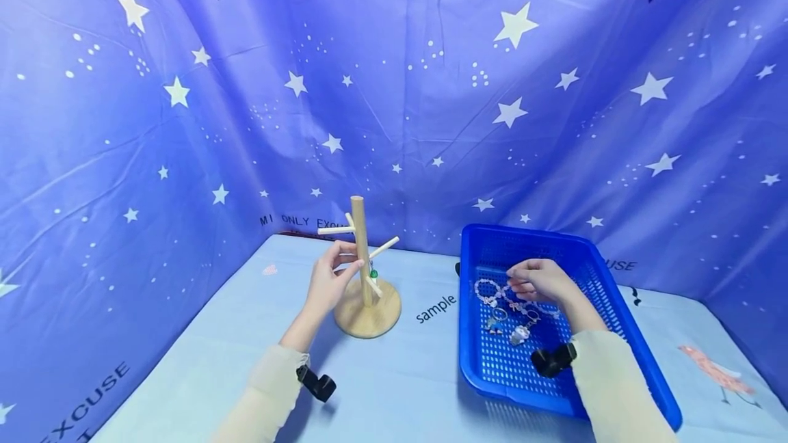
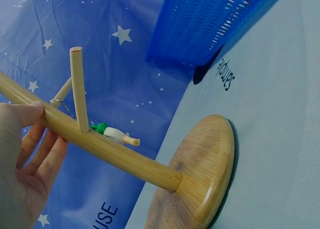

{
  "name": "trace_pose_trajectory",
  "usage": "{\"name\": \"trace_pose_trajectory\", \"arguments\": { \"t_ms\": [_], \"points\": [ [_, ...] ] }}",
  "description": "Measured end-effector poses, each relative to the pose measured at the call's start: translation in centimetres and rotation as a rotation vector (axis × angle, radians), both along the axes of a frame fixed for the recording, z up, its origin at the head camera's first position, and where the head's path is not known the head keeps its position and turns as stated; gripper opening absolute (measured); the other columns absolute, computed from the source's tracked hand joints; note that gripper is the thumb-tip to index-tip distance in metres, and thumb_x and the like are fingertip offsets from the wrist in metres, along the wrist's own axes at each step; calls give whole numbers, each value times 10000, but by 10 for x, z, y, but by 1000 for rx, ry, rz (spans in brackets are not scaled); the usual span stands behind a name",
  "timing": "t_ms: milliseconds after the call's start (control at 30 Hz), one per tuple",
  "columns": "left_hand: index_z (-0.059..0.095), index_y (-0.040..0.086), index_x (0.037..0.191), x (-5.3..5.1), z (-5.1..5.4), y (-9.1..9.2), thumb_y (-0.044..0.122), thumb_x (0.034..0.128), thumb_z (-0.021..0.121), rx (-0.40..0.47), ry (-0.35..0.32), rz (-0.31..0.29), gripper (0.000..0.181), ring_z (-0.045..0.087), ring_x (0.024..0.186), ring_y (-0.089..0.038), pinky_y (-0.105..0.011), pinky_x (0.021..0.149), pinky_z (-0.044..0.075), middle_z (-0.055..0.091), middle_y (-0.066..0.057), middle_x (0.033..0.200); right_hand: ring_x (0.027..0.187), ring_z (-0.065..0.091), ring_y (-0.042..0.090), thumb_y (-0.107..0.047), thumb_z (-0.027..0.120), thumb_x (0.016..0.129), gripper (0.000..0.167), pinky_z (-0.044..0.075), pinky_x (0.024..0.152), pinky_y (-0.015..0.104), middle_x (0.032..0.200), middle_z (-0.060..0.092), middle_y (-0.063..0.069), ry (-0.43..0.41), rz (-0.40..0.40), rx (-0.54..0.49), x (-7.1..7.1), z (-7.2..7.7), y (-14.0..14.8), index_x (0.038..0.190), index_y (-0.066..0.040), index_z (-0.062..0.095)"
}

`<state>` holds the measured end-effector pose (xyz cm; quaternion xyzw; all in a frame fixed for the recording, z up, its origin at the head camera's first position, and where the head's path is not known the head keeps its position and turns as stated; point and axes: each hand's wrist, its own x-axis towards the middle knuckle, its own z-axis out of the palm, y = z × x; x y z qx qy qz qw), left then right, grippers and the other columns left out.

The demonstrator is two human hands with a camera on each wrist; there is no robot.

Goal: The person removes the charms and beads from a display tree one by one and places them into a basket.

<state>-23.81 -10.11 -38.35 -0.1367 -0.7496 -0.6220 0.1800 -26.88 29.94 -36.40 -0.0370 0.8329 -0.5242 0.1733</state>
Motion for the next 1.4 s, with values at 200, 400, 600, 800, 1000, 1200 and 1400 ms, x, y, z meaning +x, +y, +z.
{"name": "trace_pose_trajectory", "arguments": {
  "t_ms": [200,400,600,800,1000,1200,1400],
  "points": [
    [626,-55,1095,4,-4,-1,-19,902,683,-7,-19,-5,204,691,1048,-413,-404,885,623,688,-260,1125,847,688,49,-194,491,1051,357,628,852,289,962,708,-23,40,-21,-29,8,-1,-13,1245,99,549],
    [622,-51,1098,2,-3,-1,-10,906,681,-3,-12,9,205,685,1060,-423,-350,876,625,685,-256,1133,848,686,25,-266,535,1040,417,625,831,251,936,705,-80,100,-38,-49,12,5,-29,1264,85,549],
    [621,-57,1098,1,-3,-4,-9,905,685,0,-9,12,209,681,1062,-439,-359,875,625,683,-262,1126,858,680,12,-230,550,1034,448,620,822,231,943,709,-94,176,-20,-104,19,14,-50,1286,138,515],
    [620,-58,1100,-1,-1,-4,-6,907,684,-10,-4,9,210,682,1063,-436,-358,878,624,684,-262,1126,874,691,18,-215,573,1024,411,619,824,227,942,717,-99,258,-50,-166,31,22,-74,1251,126,541],
    [619,-54,1100,-2,0,-4,-7,908,682,-16,-11,12,207,684,1068,-424,-369,895,619,681,-258,1136,902,699,64,-208,589,1015,341,620,850,252,976,716,-29,292,-89,-218,40,26,-99,1201,77,583],
    [618,-57,1097,-3,-2,-3,-11,907,682,-9,-4,12,206,679,1062,-438,-342,875,625,679,-264,1130,872,687,35,-181,601,1007,266,623,861,278,965,713,-9,313,-112,-264,44,23,-124,1149,44,615],
    [614,-54,1111,-4,-1,-2,-3,913,678,-22,6,1,215,684,1056,-427,-358,867,629,676,-262,1127,855,680,25,-147,605,997,279,625,823,250,1003,717,71,352,-132,-280,46,18,-150,1158,80,612]
  ]
}}
